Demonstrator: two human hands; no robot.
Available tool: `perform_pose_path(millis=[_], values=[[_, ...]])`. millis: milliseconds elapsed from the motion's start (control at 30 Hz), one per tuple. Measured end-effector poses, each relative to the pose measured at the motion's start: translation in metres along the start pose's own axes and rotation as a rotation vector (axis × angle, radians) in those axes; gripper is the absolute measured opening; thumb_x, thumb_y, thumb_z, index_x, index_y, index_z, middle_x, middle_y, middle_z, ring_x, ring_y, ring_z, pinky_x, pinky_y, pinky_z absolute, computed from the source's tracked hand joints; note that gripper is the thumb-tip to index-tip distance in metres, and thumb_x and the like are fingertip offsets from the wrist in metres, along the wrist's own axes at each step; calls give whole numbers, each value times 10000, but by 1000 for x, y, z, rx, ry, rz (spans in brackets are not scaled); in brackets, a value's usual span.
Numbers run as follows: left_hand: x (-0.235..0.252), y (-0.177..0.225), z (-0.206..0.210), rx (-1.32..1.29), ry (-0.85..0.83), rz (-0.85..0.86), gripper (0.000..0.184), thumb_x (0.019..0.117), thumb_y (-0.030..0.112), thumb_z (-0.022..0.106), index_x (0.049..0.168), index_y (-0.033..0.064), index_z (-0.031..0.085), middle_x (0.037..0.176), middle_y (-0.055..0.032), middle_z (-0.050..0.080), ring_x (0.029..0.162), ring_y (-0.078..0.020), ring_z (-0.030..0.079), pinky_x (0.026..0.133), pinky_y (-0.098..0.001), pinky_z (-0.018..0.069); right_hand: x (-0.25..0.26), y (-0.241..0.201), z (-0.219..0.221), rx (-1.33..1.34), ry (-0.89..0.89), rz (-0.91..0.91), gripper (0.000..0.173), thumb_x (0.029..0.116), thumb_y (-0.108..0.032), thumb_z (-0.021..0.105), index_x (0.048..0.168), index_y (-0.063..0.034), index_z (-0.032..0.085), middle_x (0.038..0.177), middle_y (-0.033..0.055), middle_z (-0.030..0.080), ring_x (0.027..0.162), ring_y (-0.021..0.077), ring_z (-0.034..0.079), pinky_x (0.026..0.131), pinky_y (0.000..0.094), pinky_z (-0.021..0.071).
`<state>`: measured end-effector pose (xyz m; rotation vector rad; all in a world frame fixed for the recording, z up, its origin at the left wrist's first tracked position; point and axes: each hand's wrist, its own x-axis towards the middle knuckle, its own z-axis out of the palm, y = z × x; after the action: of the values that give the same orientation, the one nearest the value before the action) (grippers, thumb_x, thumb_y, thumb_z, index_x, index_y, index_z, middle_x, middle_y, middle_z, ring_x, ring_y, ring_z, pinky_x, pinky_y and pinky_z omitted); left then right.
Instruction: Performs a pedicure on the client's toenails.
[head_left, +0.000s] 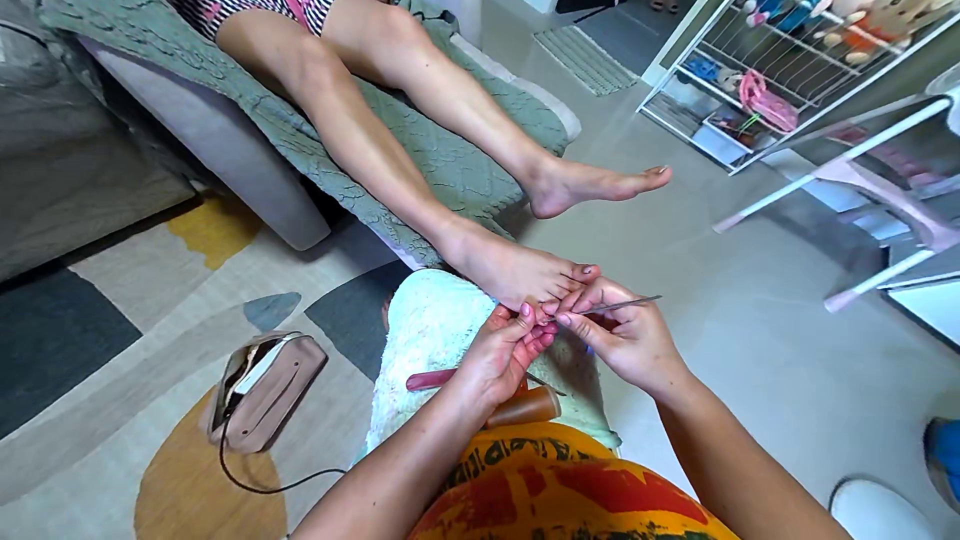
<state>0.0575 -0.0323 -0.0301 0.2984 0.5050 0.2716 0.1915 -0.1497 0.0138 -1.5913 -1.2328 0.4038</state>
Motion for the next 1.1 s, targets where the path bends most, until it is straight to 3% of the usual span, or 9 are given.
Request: perform_pose_path(millis=[133,400,867,1100], values=[[0,0,1,-13,1,3,77,1048,32,515,1124,33,529,934,-126,692,818,-194,723,796,-310,617,-1,2,4,3,50,11,55,913,-89,736,943,-63,697,935,7,747,754,55,693,668,196,592],[-1,1,0,10,-19,14,53,1058,33,491,1098,38,525,918,-116,685,818,-191,716,795,-309,614,-2,1,1,89,19,26,52,916,-59,723,944,-52,680,947,37,757,824,97,722,734,237,613],[0,1,-2,37,-36,36,77,1054,11,484,1115,36,525,913,-113,687,819,-189,719,801,-310,614,-4,1,4,65,57,37,47,921,-69,720,952,-57,688,953,27,750,797,78,706,705,212,601],[0,1,0,58,-13,44,70,1035,17,539,1104,22,539,913,-117,689,817,-189,718,806,-312,613,-1,-1,-7,-1,-39,13,43,943,-95,694,964,-65,671,977,25,755,830,81,714,725,221,605]])
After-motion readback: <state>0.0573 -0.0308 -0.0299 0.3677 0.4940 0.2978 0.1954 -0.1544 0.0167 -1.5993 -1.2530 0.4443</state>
